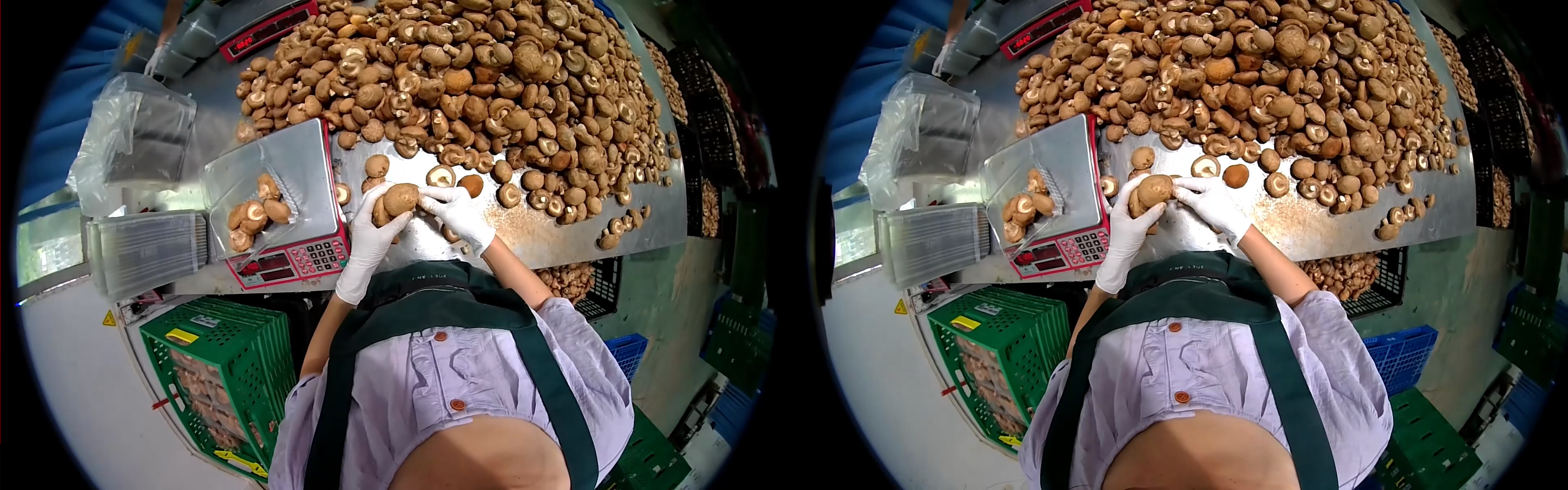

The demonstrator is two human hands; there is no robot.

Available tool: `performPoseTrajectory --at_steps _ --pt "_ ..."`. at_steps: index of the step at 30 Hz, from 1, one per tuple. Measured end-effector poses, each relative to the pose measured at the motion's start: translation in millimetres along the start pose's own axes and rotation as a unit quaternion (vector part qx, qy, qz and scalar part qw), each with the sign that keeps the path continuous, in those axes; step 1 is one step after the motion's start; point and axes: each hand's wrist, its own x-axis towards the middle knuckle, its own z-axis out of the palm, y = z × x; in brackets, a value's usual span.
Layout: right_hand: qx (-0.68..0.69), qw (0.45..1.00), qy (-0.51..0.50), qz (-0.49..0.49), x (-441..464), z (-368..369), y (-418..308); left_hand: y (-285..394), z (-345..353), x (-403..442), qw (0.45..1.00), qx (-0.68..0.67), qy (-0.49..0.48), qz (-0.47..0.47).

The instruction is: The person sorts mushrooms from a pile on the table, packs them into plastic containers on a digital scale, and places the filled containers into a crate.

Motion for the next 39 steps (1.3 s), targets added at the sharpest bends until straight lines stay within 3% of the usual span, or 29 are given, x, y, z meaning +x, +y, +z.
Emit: performPoseTrajectory --at_steps 2,4,6,8,10,11,12,13,14,15,17,18,20,22,24,26,27,28,30,31,34,36,39 --pt "-0.074 0.994 0.051 -0.068 -1.6 0.2 -4.5 13.9 -4.7 -2.3 0.951 -0.229 -0.048 -0.203" --pt "-0.071 0.996 0.039 -0.021 -3.0 -2.6 -6.3 3.9 -6.3 -5.4 0.945 -0.264 -0.05 -0.185" --pt "0.047 0.999 0.008 -0.007 -4.8 1.4 -7.8 -17.9 -16.6 -9.9 0.786 -0.506 -0.146 -0.325" --pt "0.073 0.997 0.014 -0.026 -2.8 5.1 1.2 -23.1 -19.2 -10.5 0.79 -0.5 -0.174 -0.311" --pt "0.105 0.992 0.023 -0.065 -1.1 4.7 7.3 -24.6 -18.6 -13.2 0.706 -0.62 -0.142 -0.311" --pt "0.128 0.988 0.078 -0.038 -2.1 9.1 5.5 -30.3 -20.7 -14.2 0.666 -0.664 -0.16 -0.3" --pt "0.023 0.995 0.091 -0.045 4.3 -2.1 19.9 -32.3 -22.5 -15.8 0.666 -0.664 -0.158 -0.3" --pt "-0.156 0.983 0.087 -0.032 7.5 -8.3 16.7 -31.1 -24.0 -15.9 0.627 -0.699 -0.153 -0.308" --pt "-0.245 0.966 0.084 -0.026 8.1 -9.9 14.8 -30.5 -24.5 -15.5 0.585 -0.733 -0.148 -0.315" --pt "-0.332 0.94 0.08 -0.02 8.5 -10.8 11.7 -36.4 -25.0 -16.0 0.578 -0.738 -0.157 -0.312" --pt "-0.405 0.902 0.095 -0.119 0.2 5.2 -14.4 -37.6 -25.6 -16.2 0.577 -0.732 -0.165 -0.323" --pt "-0.406 0.901 0.094 -0.12 0.2 9.7 -21.0 -37.8 -25.7 -15.8 0.576 -0.726 -0.172 -0.334" --pt "-0.304 0.93 0.027 -0.205 0.3 19.6 -30.6 -22.7 -26.9 -14.8 0.592 -0.707 -0.169 -0.347" --pt "-0.315 0.924 -0.01 -0.217 -1.8 35.3 -36.2 -5.6 -25.9 -14.6 0.737 -0.529 -0.13 -0.4" --pt "-0.303 0.939 -0.054 -0.152 9.2 32.9 -25.0 -1.3 -27.4 -15.3 0.811 -0.422 -0.104 -0.392" --pt "-0.07 0.996 -0.041 -0.028 9.9 36.2 -23.3 -1.9 -35.2 -18.3 0.798 -0.42 -0.082 -0.425" --pt "0.124 0.988 -0.062 -0.068 11.6 38.9 -15.0 -0.1 -38.8 -20.7 0.798 -0.422 -0.078 -0.423" --pt "0.219 0.971 -0.092 -0.028 11.6 34.1 -19.1 5.4 -42.7 -23.2 0.803 -0.434 -0.081 -0.4" --pt "0.453 0.871 -0.185 0.036 31.8 17.3 13.8 19.9 -52.0 -27.8 0.808 -0.447 -0.083 -0.375" --pt "0.52 0.837 -0.135 0.106 28.4 24.6 4.8 29.7 -58.3 -29.6 0.817 -0.433 -0.079 -0.373" --pt "0.569 0.801 -0.127 0.137 34.4 33.6 7.4 49.2 -86.5 -33.2 0.836 -0.419 -0.052 -0.35" --pt "0.562 0.805 -0.127 0.142 35.8 41.1 1.5 58.9 -113.6 -34.9 0.876 -0.373 0.019 -0.304" --pt "0.54 0.816 -0.136 0.155 40.3 52.4 -6.3 77.6 -162.8 -26.7 0.941 -0.28 0.12 -0.146"
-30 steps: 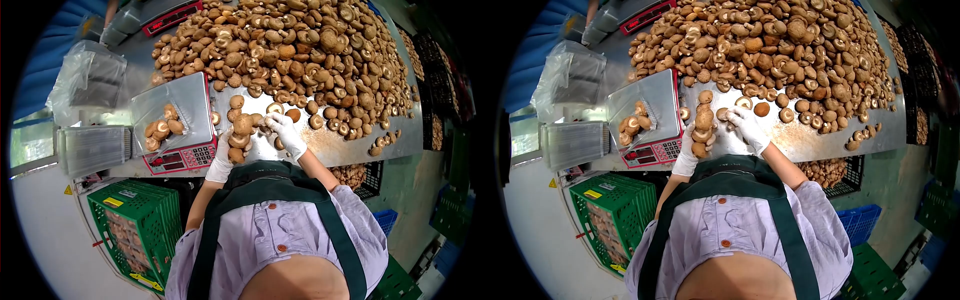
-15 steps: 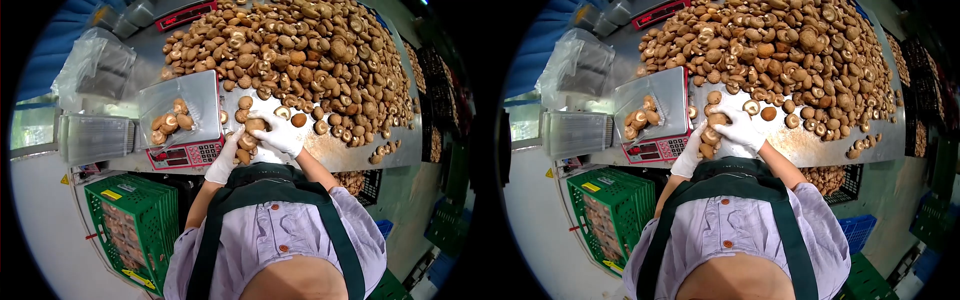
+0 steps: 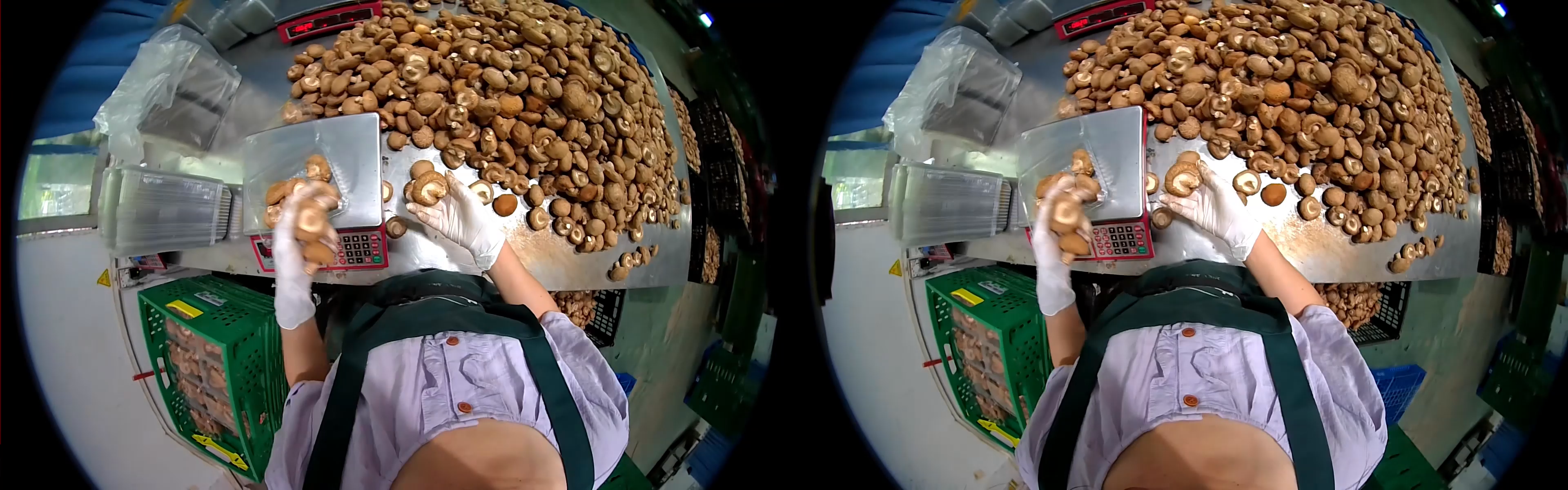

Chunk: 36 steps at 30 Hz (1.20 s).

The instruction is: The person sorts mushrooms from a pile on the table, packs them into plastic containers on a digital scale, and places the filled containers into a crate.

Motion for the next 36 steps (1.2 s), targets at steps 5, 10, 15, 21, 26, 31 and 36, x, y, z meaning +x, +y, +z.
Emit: performPoseTrajectory --at_steps 5,10,15,21,26,31,36 --pt "-0.13 0.991 0.012 0.011 28.3 22.4 14.1 28.3 -41.2 35.1 0.923 0.207 0.175 0.272" --pt "-0.536 0.816 0.003 -0.216 50.0 94.4 55.3 17.5 -65.8 60.4 0.811 0.489 0.139 0.29" --pt "-0.731 0.515 -0.048 -0.445 114.6 95.8 88.1 -1.7 -77.2 65.5 0.771 0.541 0.145 0.303" --pt "-0.859 0.35 -0.089 -0.363 129.4 93.1 83.8 -0.4 -97.9 56.6 0.814 0.406 0.228 0.347" --pt "-0.842 0.398 -0.038 -0.363 97.7 86.0 47.4 2.8 -131.5 52.3 0.846 0.334 0.278 0.31" --pt "-0.813 0.496 0.123 -0.28 51.1 53.7 6.1 4.9 -150.9 47.1 0.864 0.285 0.305 0.283" --pt "-0.771 0.543 0.198 -0.267 11.6 16.0 -12.5 26.0 -138.9 38.2 0.881 0.28 0.282 0.256"
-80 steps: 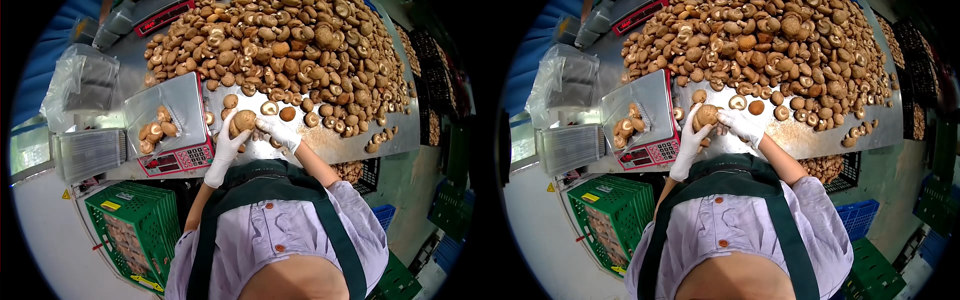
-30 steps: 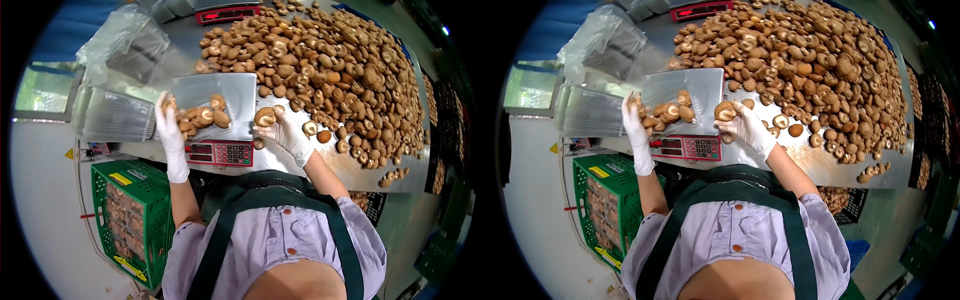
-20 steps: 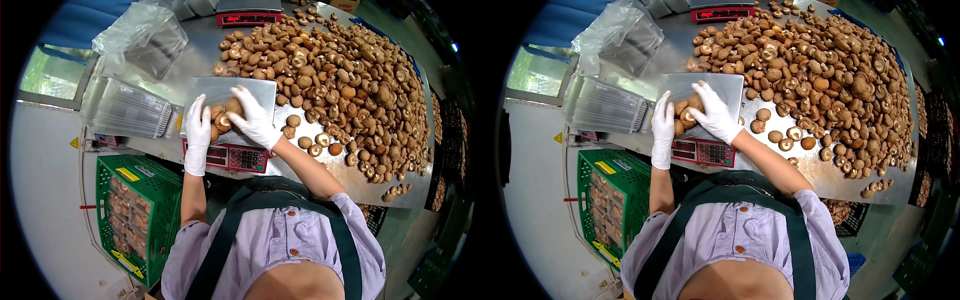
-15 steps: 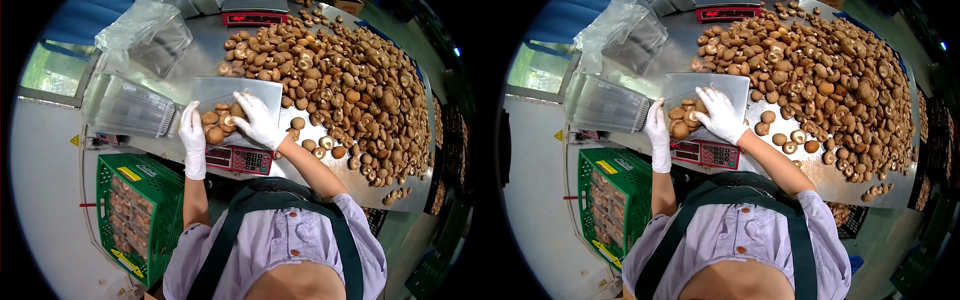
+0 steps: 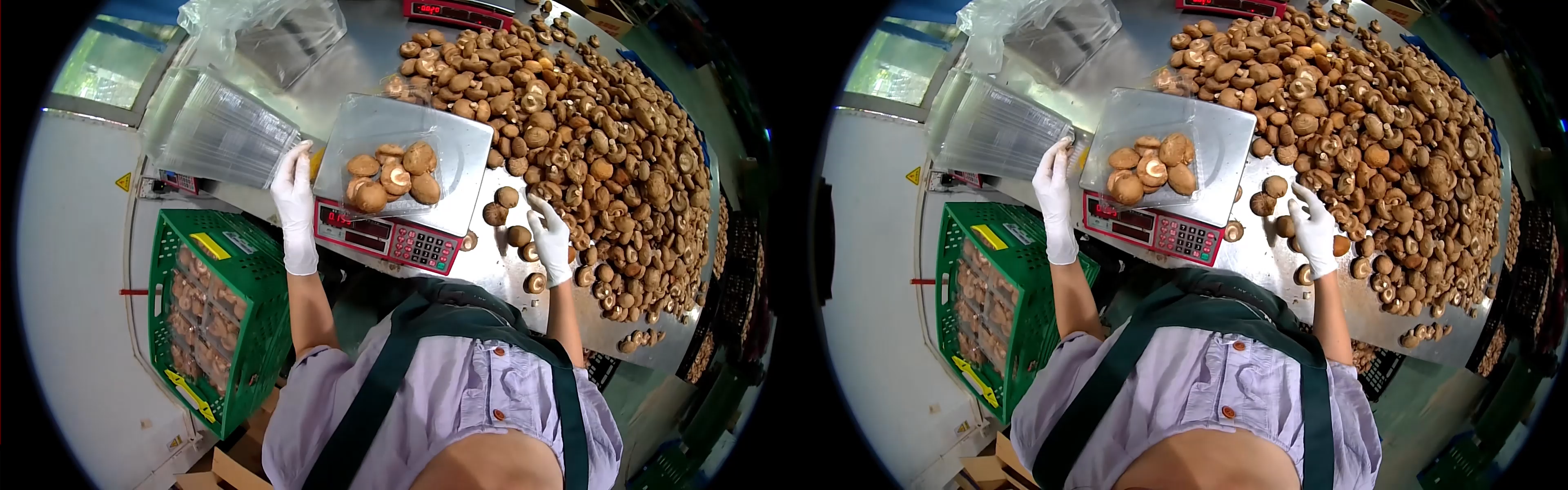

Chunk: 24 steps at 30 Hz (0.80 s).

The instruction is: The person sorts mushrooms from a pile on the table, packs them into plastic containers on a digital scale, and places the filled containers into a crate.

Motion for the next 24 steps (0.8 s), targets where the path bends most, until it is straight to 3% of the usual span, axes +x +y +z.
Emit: performPoseTrajectory --at_steps 2,5,7,9,10,19,24 --pt "0.01 0.999 0.005 0.033 -9.3 -5.1 16.8 13.2 10.1 -2.1 0.999 -0.029 -0.041 -0.004" --pt "-0.007 0.998 -0.004 0.061 -20.6 -10.8 24.6 31.0 35.5 -8.2 0.984 0.094 -0.134 0.078" --pt "-0.112 0.993 0.009 -0.027 -24.2 -8.2 57.1 31.0 58.7 -14.0 0.947 0.161 -0.214 0.181" --pt "-0.053 0.998 0.002 0.045 -35.8 -6.0 31.8 29.5 82.3 -26.9 0.891 0.286 -0.257 0.242" --pt "-0.059 0.998 -0.003 0.033 -38.0 -6.3 28.2 26.2 89.9 -30.4 0.848 0.362 -0.275 0.273" --pt "-0.072 0.995 0.026 0.065 -43.9 -22.0 32.8 1.2 92.2 -17.0 0.884 0.254 -0.238 0.314" --pt "-0.09 0.989 0.09 0.078 -26.3 -37.6 44.9 21.9 96.1 -25.2 0.857 0.32 -0.24 0.324"
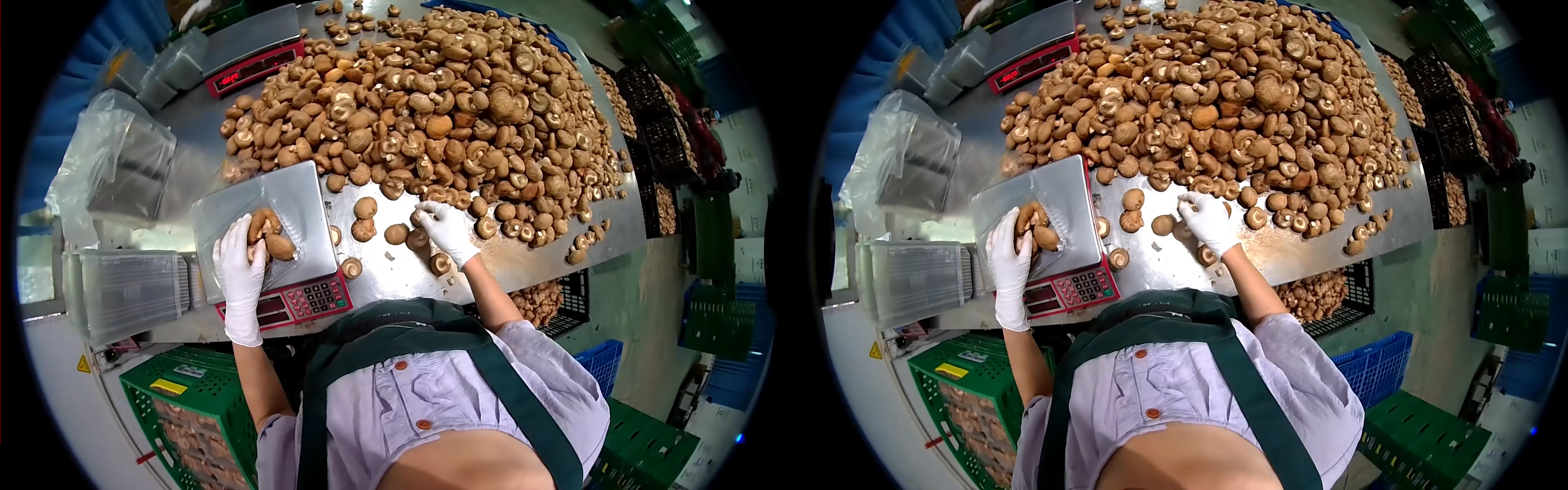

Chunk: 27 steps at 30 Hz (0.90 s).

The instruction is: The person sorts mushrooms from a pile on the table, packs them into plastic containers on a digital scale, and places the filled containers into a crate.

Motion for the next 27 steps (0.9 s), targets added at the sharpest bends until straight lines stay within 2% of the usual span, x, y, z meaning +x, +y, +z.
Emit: performPoseTrajectory --at_steps 2,5,7,9,11,13,14,15,18,19,22,25,27 --pt "0.0 0.998 0.057 -0.02 11.8 -7.4 -3.2 -2.3 2.7 1.4 1.0 0.008 -0.005 -0.009" --pt "-0.009 0.996 0.081 -0.027 32.0 -18.6 -13.6 -1.2 -2.8 6.3 1.0 -0.007 0.001 -0.024" --pt "-0.001 0.994 0.09 -0.056 45.3 -17.5 -21.5 -4.9 -7.1 4.1 0.983 -0.111 0.13 -0.064" --pt "-0.036 0.991 0.091 -0.089 56.8 -14.6 -34.7 -6.9 -15.6 -5.2 0.971 -0.046 0.214 -0.092" --pt "-0.072 0.985 0.078 -0.138 69.4 -9.1 -53.9 -16.4 -19.0 -21.4 0.972 -0.042 0.205 -0.112" --pt "-0.095 0.967 0.118 -0.207 90.3 10.0 -57.6 -15.4 -14.8 -32.3 0.985 -0.035 0.106 -0.133" --pt "-0.118 0.958 0.121 -0.231 101.7 19.4 -61.3 -17.1 -9.8 -36.3 0.985 -0.073 0.043 -0.153" --pt "-0.158 0.94 0.132 -0.272 114.1 29.3 -64.6 -15.2 -8.6 -39.4 0.977 -0.123 0.037 -0.169" --pt "-0.302 0.899 0.118 -0.295 147.0 64.2 -60.1 -13.4 -11.7 -36.5 0.981 -0.104 0.017 -0.163" --pt "-0.331 0.876 0.146 -0.318 152.4 71.4 -58.9 -10.7 -13.6 -34.6 0.983 -0.094 -0.001 -0.159" --pt "-0.324 0.89 0.13 -0.294 157.1 76.6 -54.2 -6.6 -13.1 -36.7 0.981 -0.1 -0.022 -0.166" --pt "-0.285 0.904 0.071 -0.31 145.7 55.8 -64.2 -0.2 -12.2 -38.3 0.985 -0.079 -0.017 -0.154" --pt "-0.219 0.937 0.009 -0.271 145.0 46.7 -66.7 4.6 -10.3 -37.4 0.983 -0.089 -0.018 -0.159"
